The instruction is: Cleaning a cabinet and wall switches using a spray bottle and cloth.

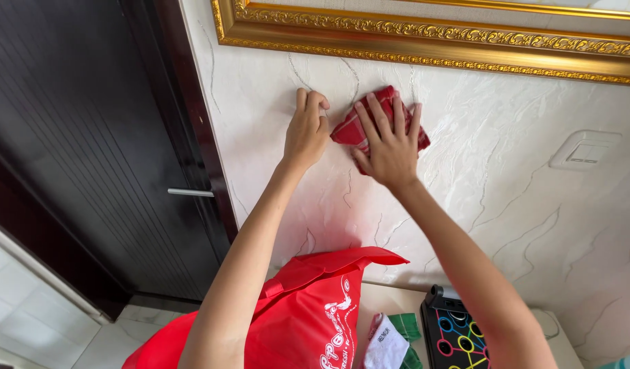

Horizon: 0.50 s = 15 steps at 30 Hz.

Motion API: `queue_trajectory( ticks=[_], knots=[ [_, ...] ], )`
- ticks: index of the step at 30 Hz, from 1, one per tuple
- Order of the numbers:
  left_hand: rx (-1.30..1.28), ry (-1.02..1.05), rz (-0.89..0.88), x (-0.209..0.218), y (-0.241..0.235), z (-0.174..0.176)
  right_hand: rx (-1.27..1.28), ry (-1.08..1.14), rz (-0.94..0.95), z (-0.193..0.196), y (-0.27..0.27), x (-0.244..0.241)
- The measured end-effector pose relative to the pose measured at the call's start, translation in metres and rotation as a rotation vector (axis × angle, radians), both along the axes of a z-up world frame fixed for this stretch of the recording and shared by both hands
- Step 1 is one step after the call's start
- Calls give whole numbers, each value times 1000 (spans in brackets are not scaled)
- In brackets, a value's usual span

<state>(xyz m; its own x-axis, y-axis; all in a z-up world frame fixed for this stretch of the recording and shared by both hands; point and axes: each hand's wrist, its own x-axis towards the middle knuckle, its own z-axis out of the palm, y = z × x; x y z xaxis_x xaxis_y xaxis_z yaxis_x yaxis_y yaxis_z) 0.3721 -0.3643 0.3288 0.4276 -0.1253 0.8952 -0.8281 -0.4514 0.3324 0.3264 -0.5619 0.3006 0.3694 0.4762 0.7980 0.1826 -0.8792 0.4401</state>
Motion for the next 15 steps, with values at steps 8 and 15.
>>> queue_trajectory(
  ticks=[8, 15],
  knots=[
    [-41, 164, -7, -8, -5, 9, -82, -3, -28, -29, -17, 3],
    [-1, 41, 131, -5, -17, 3, 62, 28, -3, -50, -36, -5]
  ],
)
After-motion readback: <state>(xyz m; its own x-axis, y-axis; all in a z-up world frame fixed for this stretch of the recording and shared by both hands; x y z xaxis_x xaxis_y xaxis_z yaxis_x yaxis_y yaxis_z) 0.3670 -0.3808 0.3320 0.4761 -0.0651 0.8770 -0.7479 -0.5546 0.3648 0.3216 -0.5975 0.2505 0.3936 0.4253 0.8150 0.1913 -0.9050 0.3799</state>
